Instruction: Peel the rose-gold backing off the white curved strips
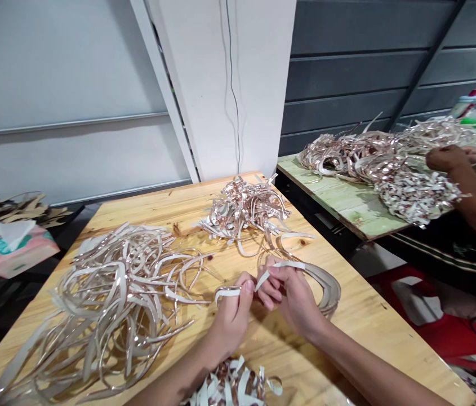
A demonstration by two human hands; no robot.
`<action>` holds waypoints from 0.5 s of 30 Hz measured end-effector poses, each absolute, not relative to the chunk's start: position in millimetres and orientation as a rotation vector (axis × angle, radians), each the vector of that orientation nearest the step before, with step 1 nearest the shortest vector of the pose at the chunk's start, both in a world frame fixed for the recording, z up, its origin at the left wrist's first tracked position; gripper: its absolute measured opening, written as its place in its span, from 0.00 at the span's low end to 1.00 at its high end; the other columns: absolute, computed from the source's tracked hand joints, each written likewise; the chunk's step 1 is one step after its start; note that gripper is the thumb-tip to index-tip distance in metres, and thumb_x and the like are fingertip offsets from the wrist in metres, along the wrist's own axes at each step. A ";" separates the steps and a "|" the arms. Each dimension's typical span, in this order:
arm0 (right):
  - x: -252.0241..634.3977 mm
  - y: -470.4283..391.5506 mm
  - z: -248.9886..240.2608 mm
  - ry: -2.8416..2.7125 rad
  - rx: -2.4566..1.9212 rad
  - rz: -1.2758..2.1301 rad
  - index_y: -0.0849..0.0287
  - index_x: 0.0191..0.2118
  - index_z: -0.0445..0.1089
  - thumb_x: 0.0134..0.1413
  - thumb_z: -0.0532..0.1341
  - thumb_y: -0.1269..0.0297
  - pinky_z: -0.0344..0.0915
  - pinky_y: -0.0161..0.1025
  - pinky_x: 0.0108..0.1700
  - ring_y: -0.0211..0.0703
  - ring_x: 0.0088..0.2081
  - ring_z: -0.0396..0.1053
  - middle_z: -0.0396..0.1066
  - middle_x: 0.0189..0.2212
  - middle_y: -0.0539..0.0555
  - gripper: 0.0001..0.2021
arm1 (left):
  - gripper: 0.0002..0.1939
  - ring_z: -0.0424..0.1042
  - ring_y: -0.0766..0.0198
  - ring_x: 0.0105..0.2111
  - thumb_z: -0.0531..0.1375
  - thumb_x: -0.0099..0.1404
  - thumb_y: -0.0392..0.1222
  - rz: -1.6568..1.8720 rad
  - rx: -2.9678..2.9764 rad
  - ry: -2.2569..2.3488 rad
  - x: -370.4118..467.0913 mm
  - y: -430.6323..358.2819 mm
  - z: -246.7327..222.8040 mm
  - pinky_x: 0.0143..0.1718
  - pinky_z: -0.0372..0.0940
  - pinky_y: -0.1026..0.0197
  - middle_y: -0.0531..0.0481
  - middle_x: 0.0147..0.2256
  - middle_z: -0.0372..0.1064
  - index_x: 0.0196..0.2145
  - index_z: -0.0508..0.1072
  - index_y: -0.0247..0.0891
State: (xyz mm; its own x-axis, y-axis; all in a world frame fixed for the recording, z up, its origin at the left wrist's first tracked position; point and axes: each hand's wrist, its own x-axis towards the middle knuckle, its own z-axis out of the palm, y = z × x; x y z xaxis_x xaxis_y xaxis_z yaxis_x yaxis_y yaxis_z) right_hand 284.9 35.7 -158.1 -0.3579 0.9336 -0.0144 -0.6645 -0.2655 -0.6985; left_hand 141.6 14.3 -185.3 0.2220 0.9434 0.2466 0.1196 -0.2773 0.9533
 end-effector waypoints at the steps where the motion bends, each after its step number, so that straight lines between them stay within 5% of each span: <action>1: 285.6 36.2 -158.3 -0.718 -0.523 1.840 0.56 0.22 0.61 0.57 0.64 0.64 0.61 0.35 0.25 0.36 0.17 0.56 0.57 0.15 0.44 0.15 | 0.22 0.70 0.59 0.32 0.45 0.79 0.53 1.147 1.629 1.029 141.3 14.6 -185.6 0.41 0.68 0.57 0.47 0.30 0.73 0.34 0.69 0.41; 15: 301.5 56.3 -143.1 -0.396 -0.516 1.799 0.57 0.21 0.60 0.53 0.67 0.70 0.64 0.30 0.24 0.33 0.20 0.52 0.49 0.17 0.43 0.16 | 0.20 0.67 0.62 0.30 0.44 0.80 0.47 1.050 1.589 1.109 142.6 13.2 -189.3 0.38 0.60 0.59 0.54 0.27 0.65 0.32 0.64 0.42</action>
